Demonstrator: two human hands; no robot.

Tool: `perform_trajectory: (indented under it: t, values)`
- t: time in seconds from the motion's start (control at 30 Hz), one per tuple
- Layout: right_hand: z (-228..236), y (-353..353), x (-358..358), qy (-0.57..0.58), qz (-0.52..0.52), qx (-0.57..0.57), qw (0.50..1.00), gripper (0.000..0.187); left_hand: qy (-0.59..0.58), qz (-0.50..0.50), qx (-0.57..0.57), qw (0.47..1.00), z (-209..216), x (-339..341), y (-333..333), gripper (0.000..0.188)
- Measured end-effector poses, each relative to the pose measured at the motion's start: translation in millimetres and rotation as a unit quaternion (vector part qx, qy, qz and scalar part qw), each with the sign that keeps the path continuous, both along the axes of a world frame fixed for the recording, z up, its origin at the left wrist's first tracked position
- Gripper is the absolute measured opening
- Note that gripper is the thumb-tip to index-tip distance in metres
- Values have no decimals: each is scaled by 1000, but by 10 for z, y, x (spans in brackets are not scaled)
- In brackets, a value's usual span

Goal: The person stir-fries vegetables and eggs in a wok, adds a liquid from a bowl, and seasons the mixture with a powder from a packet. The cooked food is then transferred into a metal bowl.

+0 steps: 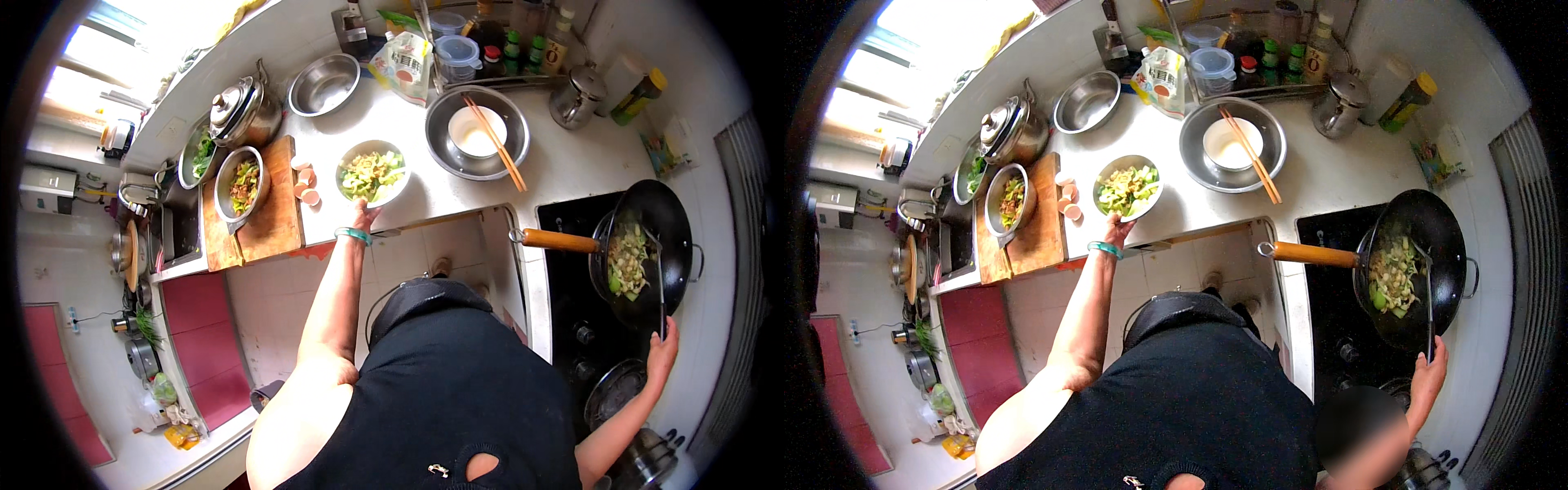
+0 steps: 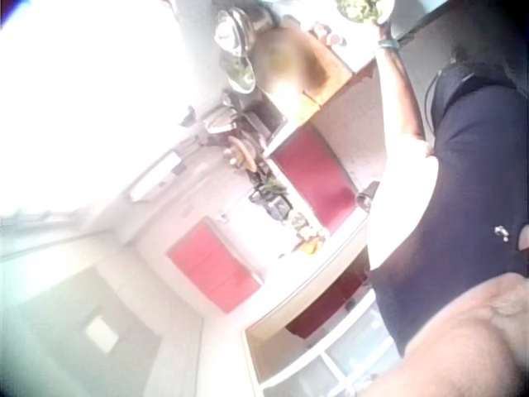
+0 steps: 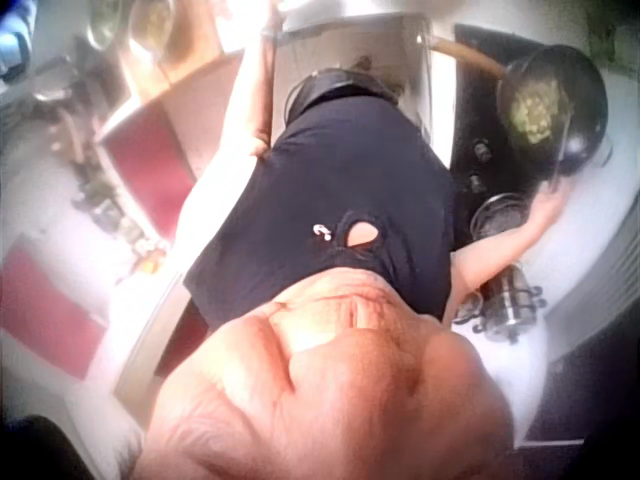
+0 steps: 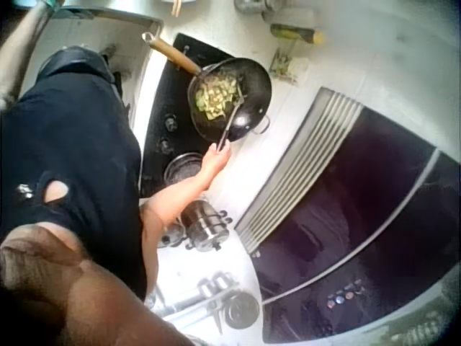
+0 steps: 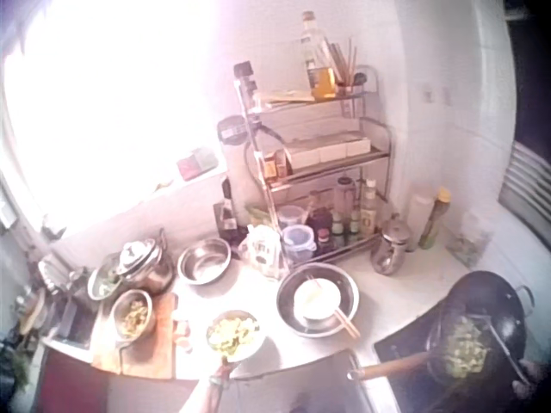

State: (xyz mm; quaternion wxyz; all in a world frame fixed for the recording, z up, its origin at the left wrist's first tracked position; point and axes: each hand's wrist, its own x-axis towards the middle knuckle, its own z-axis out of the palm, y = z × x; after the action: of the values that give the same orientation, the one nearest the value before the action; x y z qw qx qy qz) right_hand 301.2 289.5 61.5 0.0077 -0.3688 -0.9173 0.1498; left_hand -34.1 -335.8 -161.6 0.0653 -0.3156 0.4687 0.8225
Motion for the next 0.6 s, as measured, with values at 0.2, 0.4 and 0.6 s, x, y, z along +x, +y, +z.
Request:
perform_trajectory:
  t: [0.2,0.4,0.6]
  values:
    - [-16,-194,-135,40,-28,-63,997,53,-13,23,-1,1000,-158,9,-176,50]
    - [-193,-56,178,211,-138,-252,934,49,-173,-103,49,978,528,288,321,57]
    - [-55,-133,-159,208,-177,-172,947,44,178,-556,-122,803,1596,658,1589,30]
